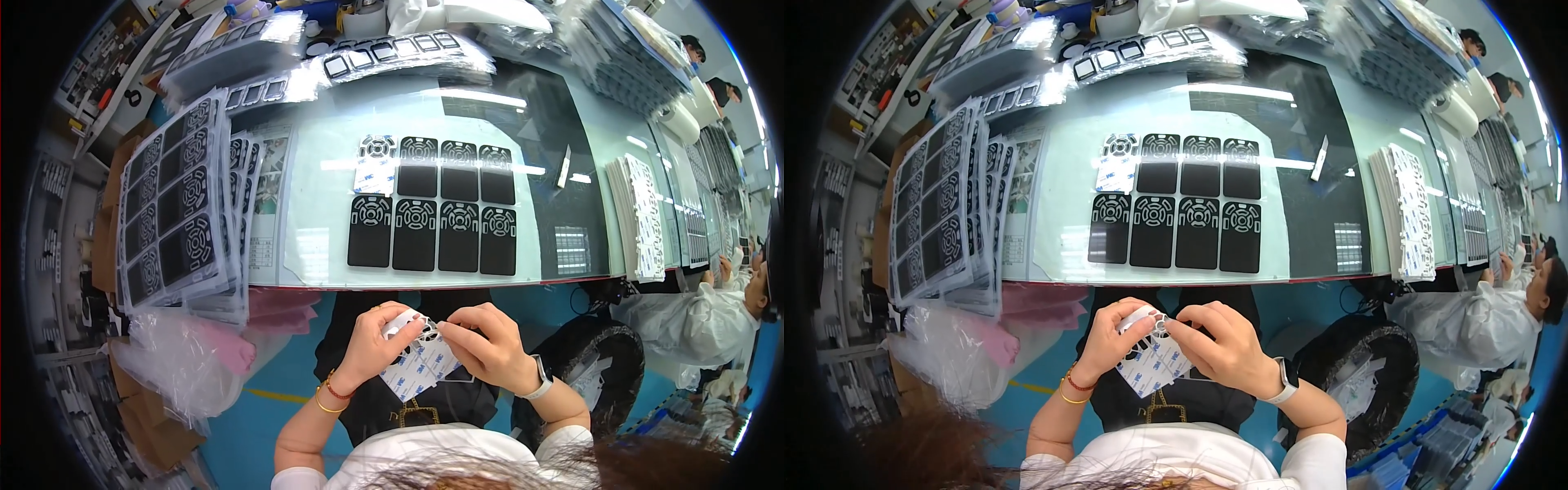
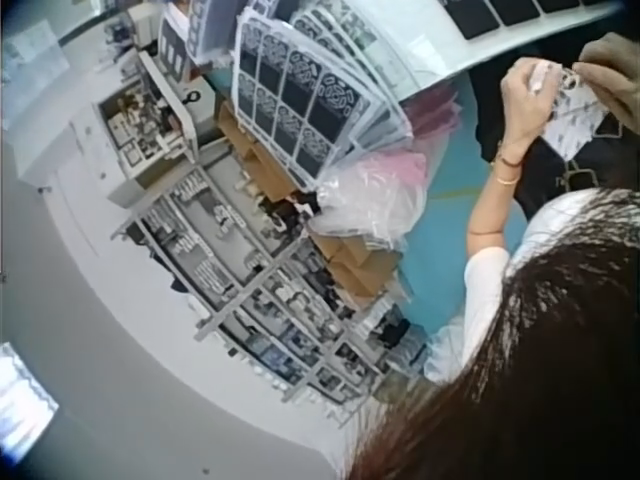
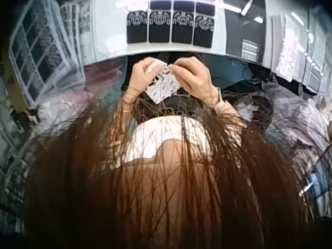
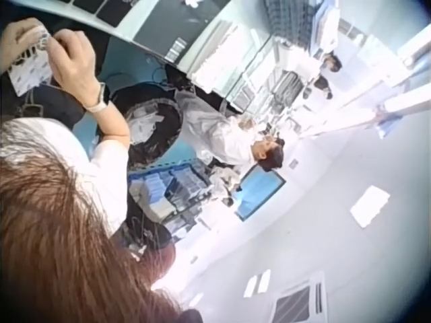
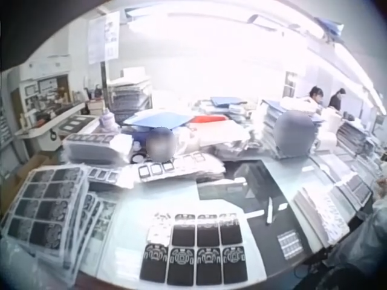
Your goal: Inspecting, sorting, and organizing sheets of electronic component labels or stickers on a factory workbench.
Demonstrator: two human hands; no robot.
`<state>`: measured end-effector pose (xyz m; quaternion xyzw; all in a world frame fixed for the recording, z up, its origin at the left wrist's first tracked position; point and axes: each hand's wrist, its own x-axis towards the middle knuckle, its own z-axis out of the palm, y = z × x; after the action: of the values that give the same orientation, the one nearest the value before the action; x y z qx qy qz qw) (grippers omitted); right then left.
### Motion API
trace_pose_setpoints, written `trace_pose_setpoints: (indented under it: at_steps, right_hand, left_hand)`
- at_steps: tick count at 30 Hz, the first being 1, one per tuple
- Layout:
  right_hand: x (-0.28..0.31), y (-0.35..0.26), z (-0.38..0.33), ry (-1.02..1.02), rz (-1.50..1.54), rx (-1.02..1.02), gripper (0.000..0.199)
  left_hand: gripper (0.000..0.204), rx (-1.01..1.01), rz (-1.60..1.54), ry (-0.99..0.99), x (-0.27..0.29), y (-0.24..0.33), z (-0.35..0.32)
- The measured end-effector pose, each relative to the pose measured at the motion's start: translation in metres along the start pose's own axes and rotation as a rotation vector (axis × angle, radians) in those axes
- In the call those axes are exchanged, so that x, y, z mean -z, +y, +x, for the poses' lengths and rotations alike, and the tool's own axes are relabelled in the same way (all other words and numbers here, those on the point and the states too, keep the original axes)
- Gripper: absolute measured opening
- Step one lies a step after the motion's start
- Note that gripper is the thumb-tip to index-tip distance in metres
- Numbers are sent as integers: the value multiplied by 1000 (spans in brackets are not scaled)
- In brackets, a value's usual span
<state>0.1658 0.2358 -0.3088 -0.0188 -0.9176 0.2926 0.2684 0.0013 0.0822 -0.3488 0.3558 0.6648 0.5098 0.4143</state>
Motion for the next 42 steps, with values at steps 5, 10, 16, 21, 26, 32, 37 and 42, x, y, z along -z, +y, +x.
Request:
trace_pose_setpoints:
  at_steps: [5,10,16,21,26,32,37,42]
  right_hand:
    - [-4,2,-6,26,138,-138,60]
    - [6,4,-2,-72,251,-282,65]
    - [5,15,-3,-160,264,-325,47]
    - [8,20,1,-238,264,-258,41]
    - [14,14,4,-271,197,-159,45]
    - [12,9,-3,-176,84,-14,39]
    - [14,10,-7,-144,39,49,38]
    - [16,11,-10,-136,3,54,37]
  left_hand:
    - [26,54,-139,-27,1,-3,-2]
    - [28,28,-128,-37,1,-8,-3]
    - [30,-2,-103,-45,-2,-7,-2]
    - [33,-151,34,-3,-3,-4,-1]
    - [49,-475,295,128,-6,13,-6]
    - [59,-635,461,181,-10,19,-12]
    - [63,-686,500,184,-11,21,-13]
    - [64,-701,489,183,-10,19,-14]
